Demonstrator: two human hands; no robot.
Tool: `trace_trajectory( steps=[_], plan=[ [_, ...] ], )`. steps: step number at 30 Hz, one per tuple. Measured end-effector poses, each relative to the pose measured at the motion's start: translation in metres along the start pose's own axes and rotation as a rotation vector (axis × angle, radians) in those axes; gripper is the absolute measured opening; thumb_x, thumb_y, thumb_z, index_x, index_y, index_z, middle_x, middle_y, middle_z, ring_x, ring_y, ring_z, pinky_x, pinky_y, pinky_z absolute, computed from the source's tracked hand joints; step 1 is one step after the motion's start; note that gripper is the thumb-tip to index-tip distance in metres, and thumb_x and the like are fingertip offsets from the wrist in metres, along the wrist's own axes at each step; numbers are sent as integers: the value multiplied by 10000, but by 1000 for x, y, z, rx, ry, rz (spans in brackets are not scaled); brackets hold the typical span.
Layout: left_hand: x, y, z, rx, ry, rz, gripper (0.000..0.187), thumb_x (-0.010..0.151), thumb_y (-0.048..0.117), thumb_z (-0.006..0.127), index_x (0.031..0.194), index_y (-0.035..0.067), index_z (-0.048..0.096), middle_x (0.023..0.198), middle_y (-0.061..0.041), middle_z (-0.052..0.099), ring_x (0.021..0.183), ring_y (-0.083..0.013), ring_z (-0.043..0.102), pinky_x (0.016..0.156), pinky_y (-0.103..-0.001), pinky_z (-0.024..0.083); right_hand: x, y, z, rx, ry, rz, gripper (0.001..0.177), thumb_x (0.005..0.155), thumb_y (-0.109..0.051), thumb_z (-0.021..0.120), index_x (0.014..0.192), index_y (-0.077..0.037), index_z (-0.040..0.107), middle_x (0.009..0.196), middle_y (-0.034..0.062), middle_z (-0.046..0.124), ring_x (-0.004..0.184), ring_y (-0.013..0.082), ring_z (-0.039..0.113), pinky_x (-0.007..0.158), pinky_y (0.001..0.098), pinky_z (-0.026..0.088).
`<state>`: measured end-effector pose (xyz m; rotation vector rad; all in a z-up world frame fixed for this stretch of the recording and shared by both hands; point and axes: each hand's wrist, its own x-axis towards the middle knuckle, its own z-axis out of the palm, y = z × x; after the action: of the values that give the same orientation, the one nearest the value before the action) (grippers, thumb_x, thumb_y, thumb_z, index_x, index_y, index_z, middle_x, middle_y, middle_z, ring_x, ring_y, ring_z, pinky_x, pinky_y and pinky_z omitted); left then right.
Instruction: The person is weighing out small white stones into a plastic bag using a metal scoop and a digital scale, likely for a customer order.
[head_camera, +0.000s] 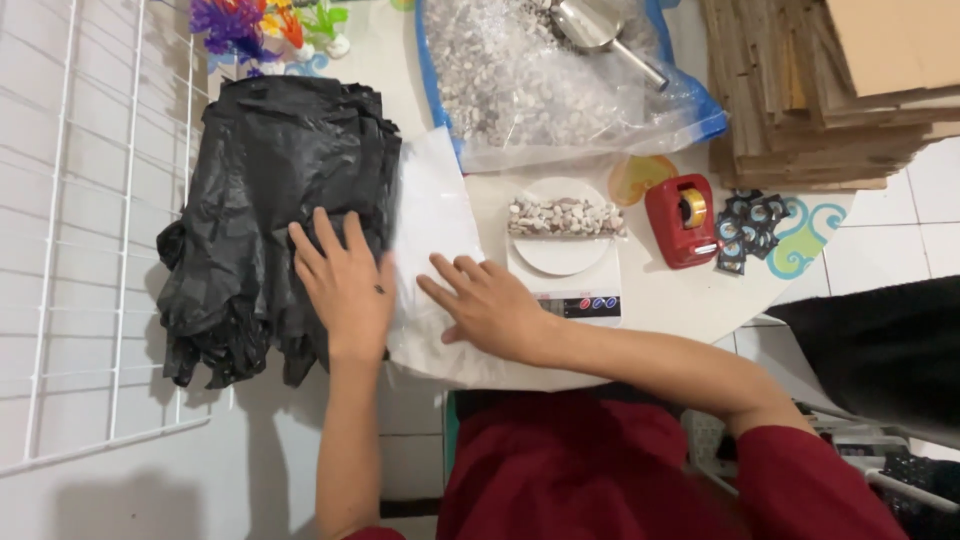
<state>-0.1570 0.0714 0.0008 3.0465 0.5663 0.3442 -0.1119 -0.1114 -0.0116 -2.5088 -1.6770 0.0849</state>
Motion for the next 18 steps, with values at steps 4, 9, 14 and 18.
trace_trajectory(
  steps=[4,9,14,18],
  plan=[
    [12,-27,3,-41,44,-44,503,873,-1,738,1354,17,592,1400,-230,515,1335,-497,481,998,-581,524,11,-5,-3,-56,-72,37,800,876,-516,717,1514,-92,486,1487,217,474,1206,349,544,882,432,500],
    [28,-53,-1,-348,126,-71,372,929,-76,574,1280,29,638,1221,-156,633,1063,-429,684,774,-521,611,27,-6,-15,-47,-237,123,849,881,-572,690,1546,-97,460,1517,238,445,1249,371,532,882,454,499],
    [25,-46,-16,-473,34,-45,474,979,213,650,1352,-65,559,1298,-276,580,1121,-502,640,801,-569,595,46,5,-2,-45,-239,129,812,884,-574,690,1511,-96,497,1434,219,486,1201,391,547,849,457,503],
    [20,-31,-17,-364,-170,-25,1058,711,366,960,1479,-70,377,1476,-314,339,1350,-644,357,933,-716,531,68,20,-5,1,-215,194,870,839,-523,776,1485,-21,483,1382,219,498,1223,408,538,894,493,525]
  ],
)
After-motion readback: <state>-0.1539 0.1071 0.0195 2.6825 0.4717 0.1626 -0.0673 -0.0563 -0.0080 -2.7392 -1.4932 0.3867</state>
